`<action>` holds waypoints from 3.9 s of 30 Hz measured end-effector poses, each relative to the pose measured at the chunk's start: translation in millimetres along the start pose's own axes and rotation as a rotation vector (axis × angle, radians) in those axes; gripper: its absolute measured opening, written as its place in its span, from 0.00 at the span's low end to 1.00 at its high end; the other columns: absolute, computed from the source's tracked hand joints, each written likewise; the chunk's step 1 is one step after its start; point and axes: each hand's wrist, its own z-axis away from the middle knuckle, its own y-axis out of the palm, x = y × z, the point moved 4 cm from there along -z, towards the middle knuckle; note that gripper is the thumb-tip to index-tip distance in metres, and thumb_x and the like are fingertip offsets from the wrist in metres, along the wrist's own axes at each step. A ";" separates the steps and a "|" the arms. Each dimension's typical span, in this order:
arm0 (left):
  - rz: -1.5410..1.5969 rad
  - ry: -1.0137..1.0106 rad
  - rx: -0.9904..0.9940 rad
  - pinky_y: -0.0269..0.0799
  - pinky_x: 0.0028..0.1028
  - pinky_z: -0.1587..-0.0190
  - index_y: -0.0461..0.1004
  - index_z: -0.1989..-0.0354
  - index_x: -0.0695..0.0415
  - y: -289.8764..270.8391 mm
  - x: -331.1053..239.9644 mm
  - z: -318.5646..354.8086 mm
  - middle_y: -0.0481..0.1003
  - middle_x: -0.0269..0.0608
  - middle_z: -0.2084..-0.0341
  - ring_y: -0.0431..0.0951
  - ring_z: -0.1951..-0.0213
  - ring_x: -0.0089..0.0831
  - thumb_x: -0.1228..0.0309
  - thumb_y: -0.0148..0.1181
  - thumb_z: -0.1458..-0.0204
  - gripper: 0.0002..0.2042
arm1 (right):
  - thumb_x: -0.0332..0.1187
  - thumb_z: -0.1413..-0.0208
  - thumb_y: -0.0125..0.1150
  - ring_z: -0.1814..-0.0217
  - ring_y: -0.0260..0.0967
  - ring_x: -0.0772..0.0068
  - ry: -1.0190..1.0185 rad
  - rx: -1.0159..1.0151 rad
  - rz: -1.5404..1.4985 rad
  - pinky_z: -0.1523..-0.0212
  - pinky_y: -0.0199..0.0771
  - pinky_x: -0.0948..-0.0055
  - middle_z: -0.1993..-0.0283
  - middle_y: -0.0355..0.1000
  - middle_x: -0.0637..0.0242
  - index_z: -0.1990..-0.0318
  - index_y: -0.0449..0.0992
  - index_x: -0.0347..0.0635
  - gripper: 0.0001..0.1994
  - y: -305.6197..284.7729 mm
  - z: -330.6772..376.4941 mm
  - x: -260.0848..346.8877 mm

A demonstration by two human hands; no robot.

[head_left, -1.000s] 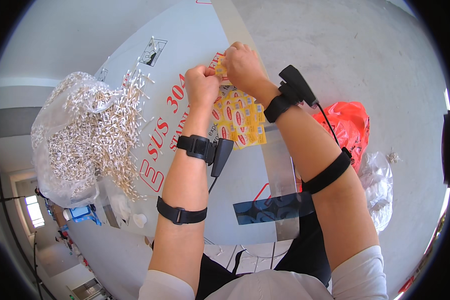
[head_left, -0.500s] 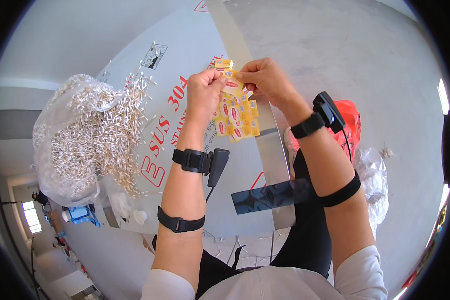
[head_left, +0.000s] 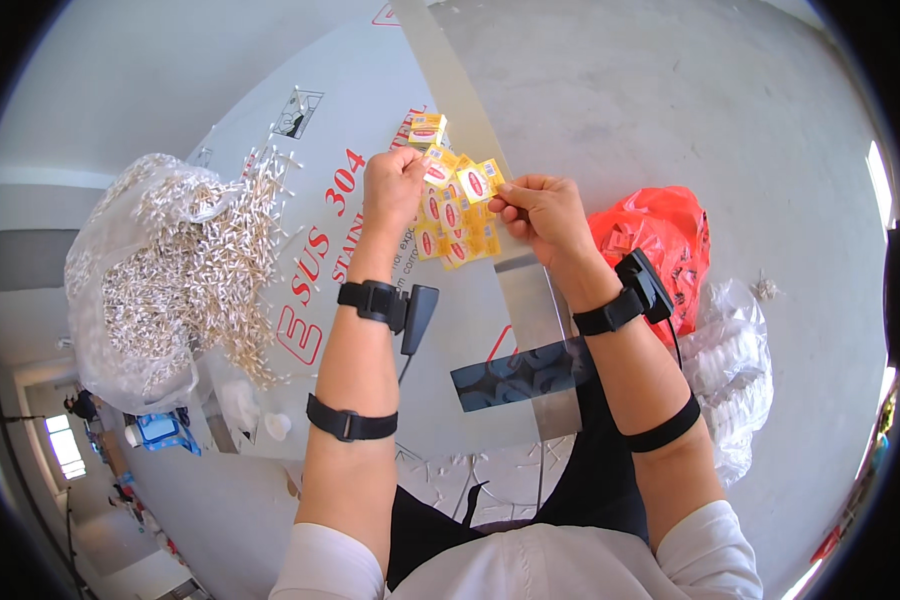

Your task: Hand-packaging a set of small wooden sticks into labeled plastic sleeves.

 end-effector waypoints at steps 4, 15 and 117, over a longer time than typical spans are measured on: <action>-0.206 0.068 -0.042 0.61 0.23 0.80 0.75 0.71 0.64 -8.8 11.3 -14.3 0.69 0.33 0.87 0.64 0.84 0.18 0.72 0.57 0.49 0.07 | 0.24 0.45 0.56 0.84 0.62 0.84 0.024 -0.004 0.052 0.86 0.61 0.86 0.79 0.71 0.62 0.73 0.72 0.29 0.07 7.6 -6.4 -6.7; -0.189 0.048 -0.204 0.67 0.30 0.75 0.73 0.69 0.62 -34.8 -15.3 176.0 0.72 0.49 0.83 0.73 0.81 0.37 0.74 0.56 0.50 0.05 | 0.33 0.43 0.56 0.84 0.63 0.83 0.034 -0.068 0.283 0.87 0.59 0.86 0.77 0.71 0.63 0.71 0.72 0.31 0.11 -0.9 42.8 0.7; -0.875 0.078 -0.322 0.65 0.46 0.72 0.68 0.82 0.60 -210.2 207.5 334.5 0.70 0.53 0.83 0.72 0.74 0.53 0.75 0.49 0.57 0.06 | 0.29 0.45 0.58 0.81 0.61 0.88 0.023 0.305 0.446 0.81 0.58 0.87 0.80 0.68 0.73 0.72 0.75 0.37 0.06 4.6 296.9 -149.1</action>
